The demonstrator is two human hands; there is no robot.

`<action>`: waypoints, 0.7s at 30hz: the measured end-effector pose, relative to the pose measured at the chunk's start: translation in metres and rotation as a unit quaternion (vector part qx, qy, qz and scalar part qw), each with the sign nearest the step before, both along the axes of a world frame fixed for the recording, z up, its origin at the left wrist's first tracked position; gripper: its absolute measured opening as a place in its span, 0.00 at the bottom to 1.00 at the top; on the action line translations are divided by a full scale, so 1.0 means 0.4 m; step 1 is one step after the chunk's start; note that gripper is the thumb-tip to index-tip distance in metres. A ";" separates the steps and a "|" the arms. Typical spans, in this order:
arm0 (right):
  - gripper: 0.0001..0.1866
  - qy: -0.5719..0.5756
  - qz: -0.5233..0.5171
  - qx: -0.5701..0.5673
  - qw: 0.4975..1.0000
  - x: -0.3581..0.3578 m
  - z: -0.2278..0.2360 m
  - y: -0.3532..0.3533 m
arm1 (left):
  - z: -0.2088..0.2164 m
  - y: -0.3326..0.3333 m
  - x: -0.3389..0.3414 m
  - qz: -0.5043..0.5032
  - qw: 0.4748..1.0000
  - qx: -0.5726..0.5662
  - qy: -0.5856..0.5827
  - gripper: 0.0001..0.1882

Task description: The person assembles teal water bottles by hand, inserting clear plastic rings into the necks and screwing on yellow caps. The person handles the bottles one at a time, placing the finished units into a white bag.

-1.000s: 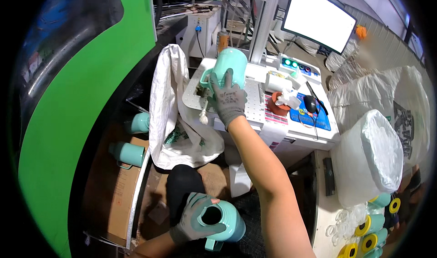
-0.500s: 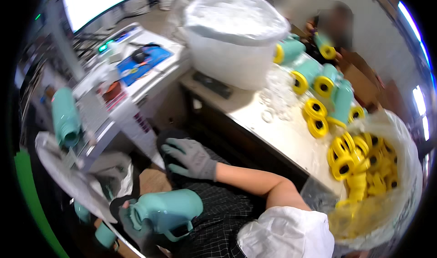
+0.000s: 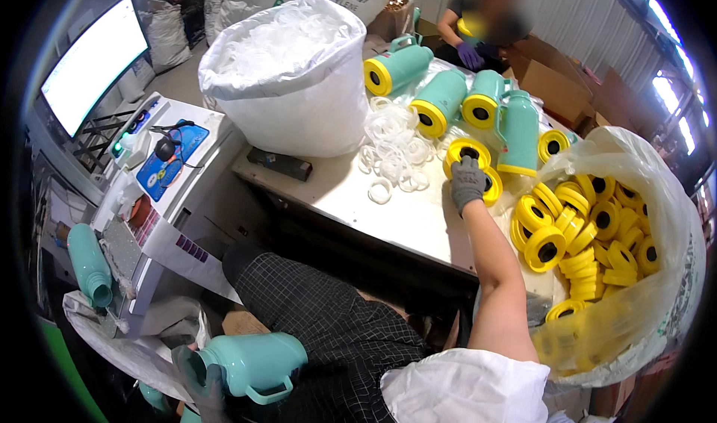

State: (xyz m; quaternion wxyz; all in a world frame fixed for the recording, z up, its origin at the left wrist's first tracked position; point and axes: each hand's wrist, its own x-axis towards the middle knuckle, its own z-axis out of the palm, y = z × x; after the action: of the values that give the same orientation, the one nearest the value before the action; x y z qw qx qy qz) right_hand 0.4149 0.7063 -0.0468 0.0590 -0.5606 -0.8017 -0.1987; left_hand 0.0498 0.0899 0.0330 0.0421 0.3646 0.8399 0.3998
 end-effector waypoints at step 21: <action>0.24 0.420 0.433 -0.285 0.745 -0.538 -0.075 -0.760 | -0.266 -0.016 0.045 0.313 0.800 0.428 -0.283 0.16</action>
State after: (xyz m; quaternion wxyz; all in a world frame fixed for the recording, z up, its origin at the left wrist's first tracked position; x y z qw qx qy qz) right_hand 0.1998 0.4021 -0.0769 0.3071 -0.1706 -0.8719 0.3412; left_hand 0.0680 0.0836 -0.0735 -0.0098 -0.0662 0.6028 0.7951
